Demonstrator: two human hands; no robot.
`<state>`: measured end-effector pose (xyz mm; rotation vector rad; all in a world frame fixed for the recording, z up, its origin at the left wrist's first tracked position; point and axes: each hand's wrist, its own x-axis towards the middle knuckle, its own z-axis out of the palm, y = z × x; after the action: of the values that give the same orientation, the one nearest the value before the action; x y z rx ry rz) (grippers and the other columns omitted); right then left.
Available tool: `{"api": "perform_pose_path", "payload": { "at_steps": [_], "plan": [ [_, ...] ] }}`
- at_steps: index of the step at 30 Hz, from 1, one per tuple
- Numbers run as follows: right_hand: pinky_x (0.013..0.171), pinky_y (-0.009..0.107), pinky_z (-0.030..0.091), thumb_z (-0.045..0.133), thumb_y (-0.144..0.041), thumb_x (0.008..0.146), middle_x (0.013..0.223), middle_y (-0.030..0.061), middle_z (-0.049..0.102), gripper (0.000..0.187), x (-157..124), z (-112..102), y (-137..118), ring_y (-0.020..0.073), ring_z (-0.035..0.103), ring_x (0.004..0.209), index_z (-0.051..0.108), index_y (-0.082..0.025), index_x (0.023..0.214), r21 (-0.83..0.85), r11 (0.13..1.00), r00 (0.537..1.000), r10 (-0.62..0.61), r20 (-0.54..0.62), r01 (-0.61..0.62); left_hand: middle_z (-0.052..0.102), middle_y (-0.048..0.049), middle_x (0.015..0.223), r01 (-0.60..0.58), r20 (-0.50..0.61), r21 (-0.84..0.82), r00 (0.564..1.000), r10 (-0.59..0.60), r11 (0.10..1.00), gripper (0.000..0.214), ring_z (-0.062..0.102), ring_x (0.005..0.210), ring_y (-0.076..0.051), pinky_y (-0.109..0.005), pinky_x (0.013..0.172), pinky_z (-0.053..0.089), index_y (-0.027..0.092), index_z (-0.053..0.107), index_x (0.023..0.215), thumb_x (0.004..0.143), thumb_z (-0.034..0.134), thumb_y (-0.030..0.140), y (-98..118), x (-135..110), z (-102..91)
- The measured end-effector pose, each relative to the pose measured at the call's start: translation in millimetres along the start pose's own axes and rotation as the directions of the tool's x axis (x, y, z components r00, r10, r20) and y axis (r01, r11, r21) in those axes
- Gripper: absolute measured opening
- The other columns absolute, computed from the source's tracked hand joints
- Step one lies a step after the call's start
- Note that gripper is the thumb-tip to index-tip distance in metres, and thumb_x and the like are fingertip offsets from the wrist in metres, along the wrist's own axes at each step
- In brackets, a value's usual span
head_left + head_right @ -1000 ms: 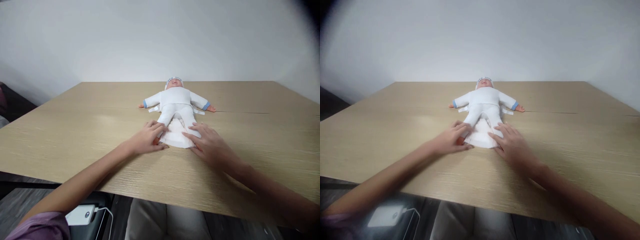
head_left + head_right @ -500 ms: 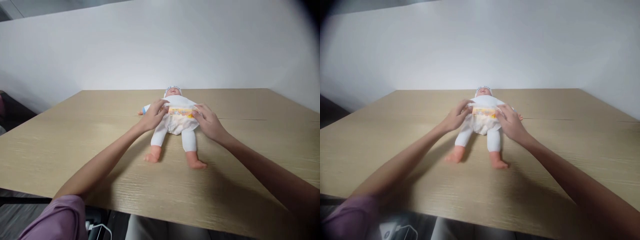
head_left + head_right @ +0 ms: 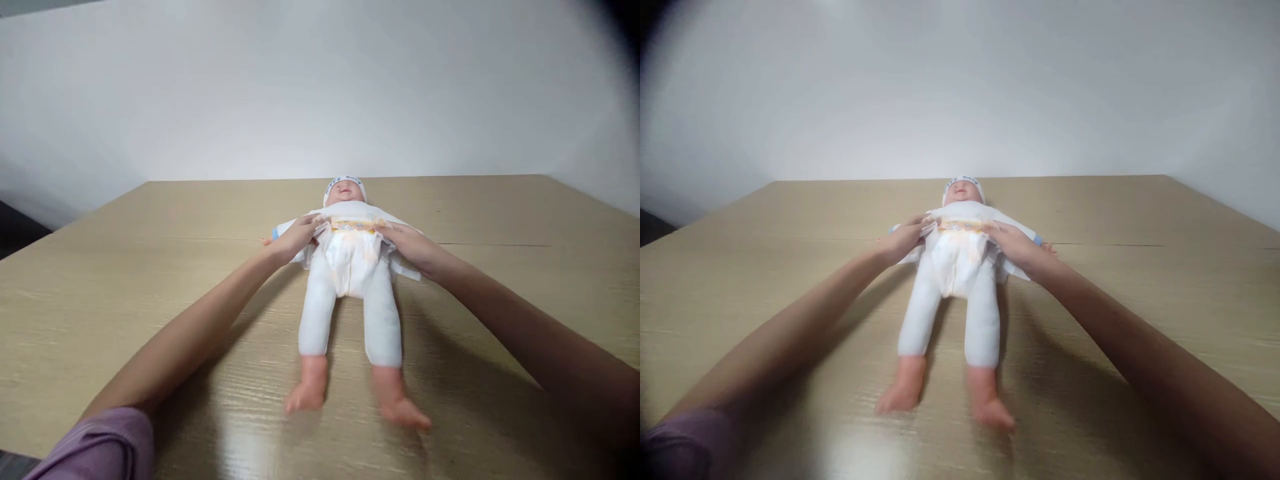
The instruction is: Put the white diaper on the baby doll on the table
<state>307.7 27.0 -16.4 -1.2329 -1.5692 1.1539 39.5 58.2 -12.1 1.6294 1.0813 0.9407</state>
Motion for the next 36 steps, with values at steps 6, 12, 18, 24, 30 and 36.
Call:
{"api": "perform_pose_path", "payload": {
  "at_steps": [6,12,18,24,30,36],
  "plan": [
    [0.088,0.042,0.062,0.074,-0.064,0.088,0.112,0.0064,0.081,0.045,-35,-21,-9,0.0278,0.076,0.100,0.074,-0.027,0.114,-0.173,0.985,0.999,-0.030,-0.033,0.024,0.072,-0.0048,0.103,0.144,0.051,-0.078,0.989,-0.141,0.986,0.040,0.069,0.092,-0.018,-0.033,0.083,0.057,0.023,0.069,0.110,0.084,0.079,0.051,15,-28,-16.7],
    [0.071,0.039,0.052,0.060,-0.057,0.098,0.092,0.0042,0.079,0.032,-82,-35,0,0.0262,0.072,0.078,0.072,-0.027,0.100,-0.720,0.693,0.953,-0.242,-0.183,0.038,0.071,-0.0078,0.129,-0.116,-0.108,0.216,0.984,0.142,0.969,0.030,0.065,0.113,-0.021,-0.035,0.097,0.053,0.021,0.068,0.116,0.096,0.066,0.043,61,-38,-15.9],
    [0.061,0.036,0.042,0.062,-0.059,0.092,0.088,0.0059,0.073,0.034,-115,-40,33,0.0270,0.068,0.076,0.059,-0.026,0.087,-0.829,0.558,0.949,-0.279,-0.145,0.037,0.071,-0.0090,0.122,-0.460,0.207,0.515,0.886,0.416,0.723,0.032,0.061,0.118,-0.026,-0.043,0.106,0.046,0.020,0.071,0.112,0.101,0.059,0.047,93,-45,39.6],
    [0.062,0.035,0.043,0.064,-0.064,0.088,0.078,0.0035,0.069,0.039,-110,-44,45,0.0252,0.065,0.070,0.057,-0.026,0.079,-0.750,0.656,0.967,-0.128,-0.220,-0.084,0.068,-0.0104,0.125,-0.417,0.233,0.758,0.892,0.389,0.501,0.049,0.051,0.126,-0.038,-0.054,0.108,0.038,0.022,0.069,0.113,0.089,0.067,0.065,66,-40,80.3],
    [0.060,0.032,0.037,0.061,-0.070,0.089,0.073,0.0022,0.066,0.046,-114,-43,37,0.0227,0.060,0.067,0.058,-0.025,0.079,-0.757,0.639,0.977,-0.035,-0.210,-0.140,0.066,-0.0101,0.124,-0.381,0.207,0.797,0.902,0.380,0.470,0.059,0.049,0.125,-0.037,-0.050,0.106,0.038,0.023,0.067,0.115,0.080,0.073,0.070,64,-45,82.8],
    [0.062,0.030,0.036,0.057,-0.084,0.086,0.068,0.0013,0.061,0.064,-104,-62,24,0.0185,0.054,0.066,0.061,-0.022,0.070,-0.591,0.800,0.994,0.097,-0.044,-0.104,0.064,-0.0089,0.129,-0.361,0.217,0.801,0.919,0.330,0.478,0.059,0.046,0.126,-0.036,-0.049,0.108,0.035,0.024,0.066,0.119,0.079,0.075,0.067,69,-47,82.8]
  ]
}}
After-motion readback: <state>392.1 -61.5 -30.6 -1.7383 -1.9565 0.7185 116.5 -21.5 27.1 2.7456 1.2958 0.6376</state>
